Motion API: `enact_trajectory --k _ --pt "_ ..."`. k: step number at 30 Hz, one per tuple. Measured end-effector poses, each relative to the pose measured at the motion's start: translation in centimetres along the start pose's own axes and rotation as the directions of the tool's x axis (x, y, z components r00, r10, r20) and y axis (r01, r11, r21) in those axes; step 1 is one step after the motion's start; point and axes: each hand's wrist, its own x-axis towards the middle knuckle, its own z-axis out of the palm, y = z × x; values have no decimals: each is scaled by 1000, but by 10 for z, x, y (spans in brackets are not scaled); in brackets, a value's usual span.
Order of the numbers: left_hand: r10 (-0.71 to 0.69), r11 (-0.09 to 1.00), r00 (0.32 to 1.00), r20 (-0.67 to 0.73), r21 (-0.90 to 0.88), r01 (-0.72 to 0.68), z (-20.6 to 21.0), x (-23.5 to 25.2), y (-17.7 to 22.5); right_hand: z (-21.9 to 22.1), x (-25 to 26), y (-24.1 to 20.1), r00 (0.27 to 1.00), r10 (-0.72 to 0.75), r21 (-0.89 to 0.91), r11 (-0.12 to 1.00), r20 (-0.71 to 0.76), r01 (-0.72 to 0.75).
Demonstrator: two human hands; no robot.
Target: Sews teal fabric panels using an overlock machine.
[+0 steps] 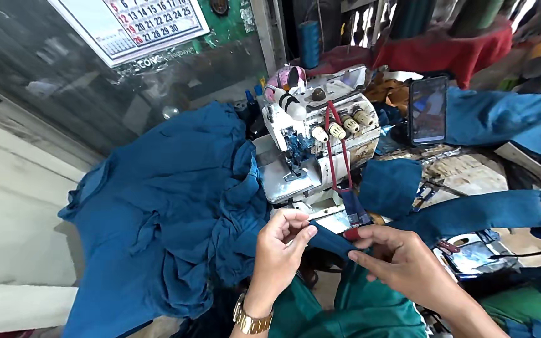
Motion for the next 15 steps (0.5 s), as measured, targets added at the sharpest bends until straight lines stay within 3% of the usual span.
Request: enact_trajectory --k 5,9,12,15 --pt "134 990 991 3 43 -134 10 -3 -1 -1 2 -3 998 -56 -15 998 -16 56" --pt "166 982 986 -29 97 -162 7 6 -12 4 13 -1 992 -123 -49 991 -26 122" --pt "218 969 976 15 117 -219 -17 30 15 8 24 -20 975 -215 12 976 -50 216" --pt "356 882 934 1 330 -337 -25 68 28 18 50 -38 986 -120 32 992 -118 124"
